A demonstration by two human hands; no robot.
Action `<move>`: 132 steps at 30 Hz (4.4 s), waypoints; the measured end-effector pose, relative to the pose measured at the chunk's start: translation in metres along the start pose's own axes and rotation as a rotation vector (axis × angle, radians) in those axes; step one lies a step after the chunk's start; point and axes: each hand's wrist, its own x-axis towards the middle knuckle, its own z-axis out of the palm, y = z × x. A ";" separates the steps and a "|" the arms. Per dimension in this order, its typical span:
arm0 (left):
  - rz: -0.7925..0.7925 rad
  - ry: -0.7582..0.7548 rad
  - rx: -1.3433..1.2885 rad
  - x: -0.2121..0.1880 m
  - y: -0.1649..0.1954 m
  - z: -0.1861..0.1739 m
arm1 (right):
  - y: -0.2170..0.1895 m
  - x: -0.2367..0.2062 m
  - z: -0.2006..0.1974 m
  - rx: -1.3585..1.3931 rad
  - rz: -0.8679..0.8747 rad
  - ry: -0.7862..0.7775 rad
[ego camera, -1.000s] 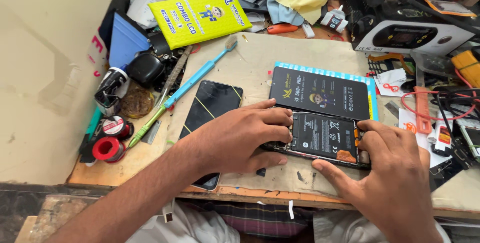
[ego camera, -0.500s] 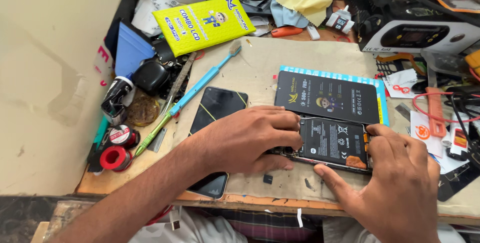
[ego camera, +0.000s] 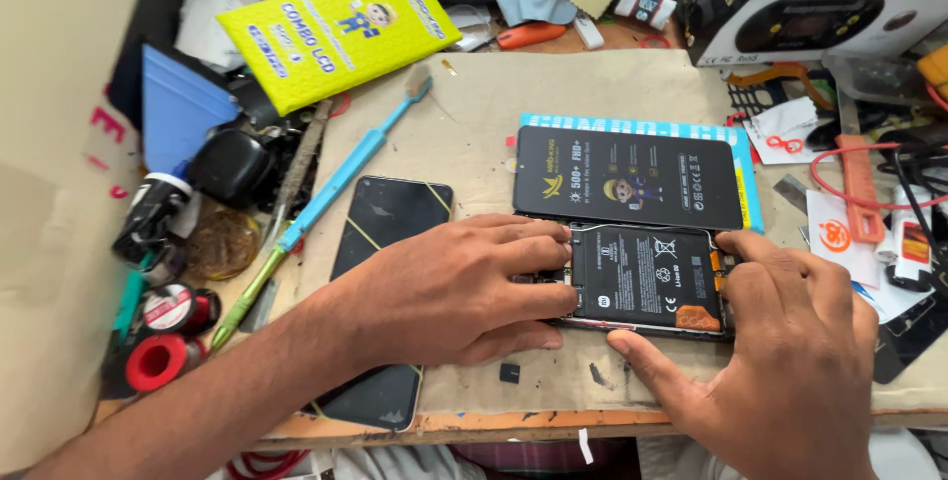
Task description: The person tests a replacement LCD screen on a disassembled smartphone at a repair workbench. They operate a second phone, connect the new display's flex cable to the phone's motherboard, press the connector into place, and check the new screen while the phone body lies open with its battery exposed.
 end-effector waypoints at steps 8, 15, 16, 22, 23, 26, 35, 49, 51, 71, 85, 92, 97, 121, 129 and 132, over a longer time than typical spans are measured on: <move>-0.022 -0.047 0.009 0.001 0.002 0.002 | -0.001 -0.003 0.001 0.006 0.010 -0.006; -0.048 -0.060 -0.049 0.006 0.002 -0.002 | -0.003 -0.003 0.002 -0.002 0.018 -0.002; -0.062 -0.074 -0.064 0.006 0.002 -0.002 | -0.003 -0.003 0.002 -0.003 0.016 0.002; -0.047 -0.051 -0.074 0.008 0.001 -0.003 | -0.003 -0.004 0.003 -0.017 0.012 -0.002; -0.040 -0.048 -0.079 0.008 0.001 -0.003 | -0.003 -0.004 0.003 -0.015 0.011 0.001; -0.030 -0.048 -0.093 0.008 0.000 -0.004 | -0.003 -0.004 0.004 -0.004 0.032 0.013; -0.010 -0.017 -0.110 0.009 -0.002 -0.005 | -0.001 -0.002 0.010 0.003 0.042 0.052; -0.040 -0.049 -0.103 0.009 -0.004 -0.002 | 0.000 -0.003 0.009 0.080 0.112 0.052; -0.026 -0.025 -0.109 0.009 -0.005 -0.003 | 0.002 -0.004 0.010 0.101 0.126 0.048; -0.039 -0.028 -0.100 0.010 -0.005 -0.001 | 0.008 -0.007 0.009 0.123 0.156 0.025; -0.095 0.089 0.113 0.019 0.018 0.016 | 0.034 -0.010 0.000 0.216 0.038 -0.065; -0.217 0.091 0.220 0.027 0.036 0.024 | 0.047 -0.007 -0.002 0.379 0.026 -0.068; -0.244 0.182 0.161 0.026 0.039 0.024 | 0.046 -0.004 0.001 0.375 -0.019 -0.024; -0.296 0.112 0.097 0.026 0.030 0.030 | 0.062 -0.006 0.025 0.275 -0.050 0.002; -0.283 0.119 0.111 0.025 0.028 0.032 | 0.062 -0.007 0.027 0.246 -0.053 0.023; -0.286 0.118 0.107 0.024 0.029 0.032 | 0.061 -0.007 0.027 0.271 -0.061 0.054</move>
